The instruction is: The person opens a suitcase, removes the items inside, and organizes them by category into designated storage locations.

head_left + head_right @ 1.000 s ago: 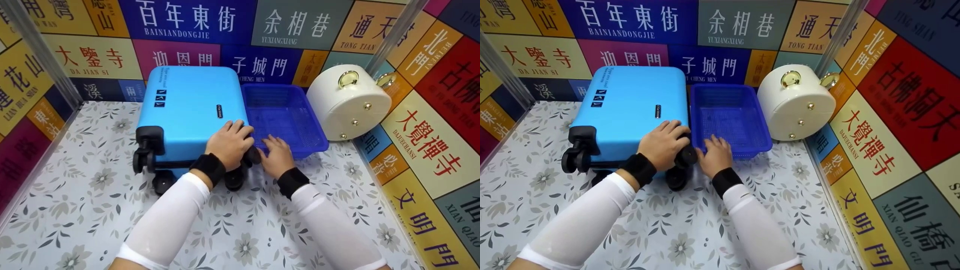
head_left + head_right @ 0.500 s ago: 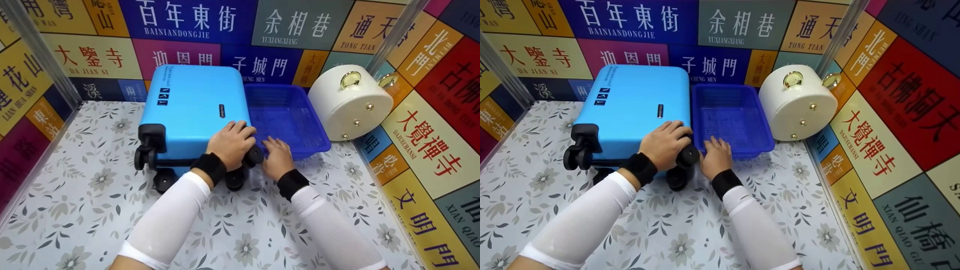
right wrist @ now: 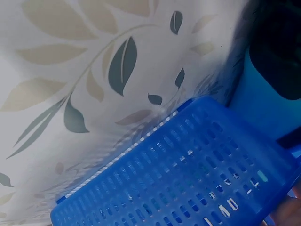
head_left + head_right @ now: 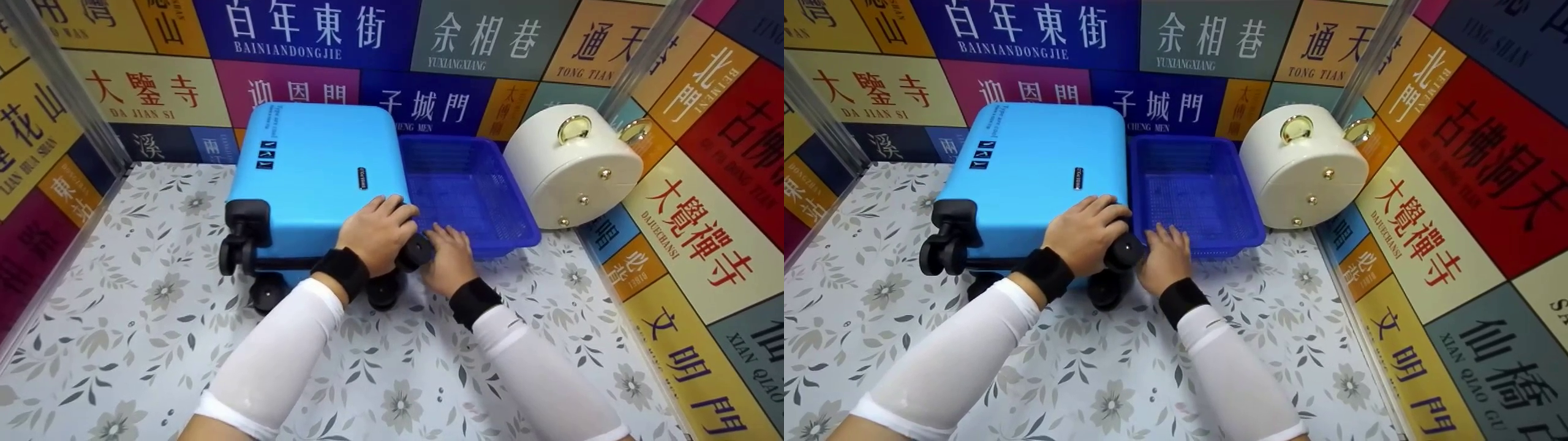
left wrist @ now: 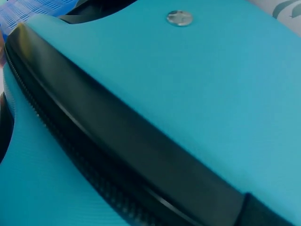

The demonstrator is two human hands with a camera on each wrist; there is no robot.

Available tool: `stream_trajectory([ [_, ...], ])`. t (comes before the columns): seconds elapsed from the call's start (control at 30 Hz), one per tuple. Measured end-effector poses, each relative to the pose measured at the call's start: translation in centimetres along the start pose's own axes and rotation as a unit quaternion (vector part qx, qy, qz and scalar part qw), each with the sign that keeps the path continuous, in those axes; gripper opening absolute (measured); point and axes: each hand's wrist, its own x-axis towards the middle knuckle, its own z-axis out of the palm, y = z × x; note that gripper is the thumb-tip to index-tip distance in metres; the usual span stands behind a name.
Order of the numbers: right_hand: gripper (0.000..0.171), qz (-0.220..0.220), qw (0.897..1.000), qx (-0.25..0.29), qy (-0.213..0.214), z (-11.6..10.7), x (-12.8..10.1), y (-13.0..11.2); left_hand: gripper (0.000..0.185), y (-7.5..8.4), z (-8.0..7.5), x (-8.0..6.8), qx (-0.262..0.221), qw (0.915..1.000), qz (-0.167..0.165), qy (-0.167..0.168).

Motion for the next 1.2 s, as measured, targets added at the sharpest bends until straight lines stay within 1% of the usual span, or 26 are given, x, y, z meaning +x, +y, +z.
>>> stream_trajectory([
  [0.13, 0.063, -0.005, 1.000, 0.006, -0.005, 0.2, -0.1, -0.2, 0.049, 0.2, 0.3, -0.2, 0.003, 0.9997, -0.009, 0.024],
  [0.23, 0.065, -0.003, 1.000, 0.009, -0.005, 0.4, -0.2, -0.4, 0.047, 0.6, 0.6, -0.7, 0.012, 0.9987, -0.018, 0.046],
  [0.3, 0.067, -0.002, 1.000, 0.007, -0.003, 0.5, -0.2, -0.4, 0.049, 0.9, 1.0, -1.4, 0.022, 0.9977, -0.029, 0.058],
  [0.37, 0.068, 0.002, 1.000, 0.005, -0.004, 0.6, -0.3, -0.5, 0.052, 1.3, 1.5, -2.4, 0.034, 0.9961, -0.040, 0.071],
  [0.47, 0.066, 0.013, 1.000, 0.005, -0.006, 0.6, -0.3, -0.5, 0.051, 1.4, 2.7, -4.0, 0.034, 0.9925, -0.055, 0.104],
  [0.53, 0.066, 0.018, 1.000, 0.006, -0.008, 0.7, -0.3, -0.6, 0.044, 1.2, 3.5, -5.0, 0.027, 0.9888, -0.065, 0.132],
  [0.63, 0.068, 0.027, 0.999, 0.008, -0.016, 0.7, -0.3, -0.7, 0.031, 0.7, 4.2, -5.7, 0.023, 0.9825, -0.074, 0.169],
  [0.73, 0.069, 0.036, 0.999, 0.007, -0.025, 0.7, -0.3, -0.7, 0.018, 0.2, 4.3, -6.0, 0.032, 0.9791, -0.073, 0.187],
  [0.83, 0.070, 0.039, 0.999, 0.007, -0.029, 0.7, -0.3, -0.8, 0.007, -0.2, 4.1, -6.1, 0.049, 0.9799, -0.055, 0.185],
  [0.87, 0.071, 0.038, 0.999, 0.006, -0.029, 0.7, -0.2, -0.8, 0.007, -0.3, 3.9, -6.1, 0.055, 0.9809, -0.050, 0.180],
  [0.97, 0.074, 0.035, 0.999, 0.002, -0.030, 0.7, -0.2, -0.8, 0.009, -0.5, 3.3, -6.2, 0.065, 0.9850, -0.036, 0.155],
  [1.07, 0.076, 0.040, 0.999, -0.001, -0.034, 0.7, -0.2, -0.8, 0.013, -0.7, 2.7, -6.1, 0.072, 0.9884, -0.030, 0.130],
  [1.13, 0.077, 0.043, 0.998, -0.002, -0.035, 0.7, -0.1, -0.8, 0.014, -0.8, 2.5, -6.1, 0.078, 0.9893, -0.028, 0.121],
  [1.2, 0.079, 0.047, 0.998, 0.000, -0.039, 0.6, 0.0, -0.9, 0.014, -0.8, 2.4, -6.1, 0.087, 0.9889, -0.025, 0.118],
])
